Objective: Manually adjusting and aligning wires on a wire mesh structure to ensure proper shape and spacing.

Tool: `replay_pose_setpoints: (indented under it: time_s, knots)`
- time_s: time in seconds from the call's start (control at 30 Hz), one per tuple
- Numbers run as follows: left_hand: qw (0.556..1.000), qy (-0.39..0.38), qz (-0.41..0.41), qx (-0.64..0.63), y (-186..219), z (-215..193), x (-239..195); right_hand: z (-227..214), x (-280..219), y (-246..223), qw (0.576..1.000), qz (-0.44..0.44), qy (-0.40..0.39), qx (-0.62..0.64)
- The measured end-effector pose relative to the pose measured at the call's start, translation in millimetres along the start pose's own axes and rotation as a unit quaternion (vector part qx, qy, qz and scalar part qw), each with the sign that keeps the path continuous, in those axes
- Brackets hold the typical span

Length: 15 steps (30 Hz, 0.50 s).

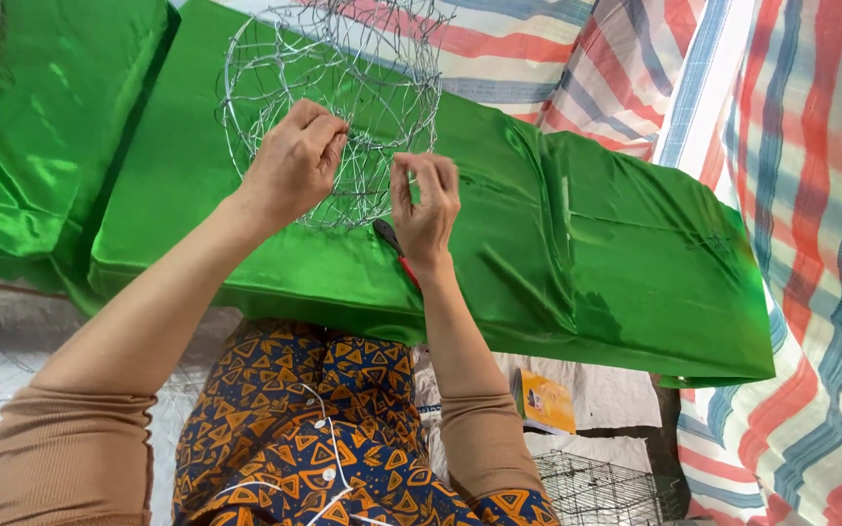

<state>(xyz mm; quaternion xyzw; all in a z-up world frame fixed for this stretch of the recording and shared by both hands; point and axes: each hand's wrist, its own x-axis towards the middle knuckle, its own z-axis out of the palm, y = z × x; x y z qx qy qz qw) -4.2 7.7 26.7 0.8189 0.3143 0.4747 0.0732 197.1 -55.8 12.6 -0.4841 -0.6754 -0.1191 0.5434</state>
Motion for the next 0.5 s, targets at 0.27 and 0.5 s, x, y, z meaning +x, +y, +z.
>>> replay_pose_setpoints:
  time_s: [0.27,0.5]
  knots:
    - [1.000,0.000,0.005,0.006,25,-15,8,4,20,-47,0.957,0.186,-0.138,0.173]
    - [1.000,0.001,0.006,-0.008,21,-14,11,1,24,-39,0.882,0.294,-0.184,0.319]
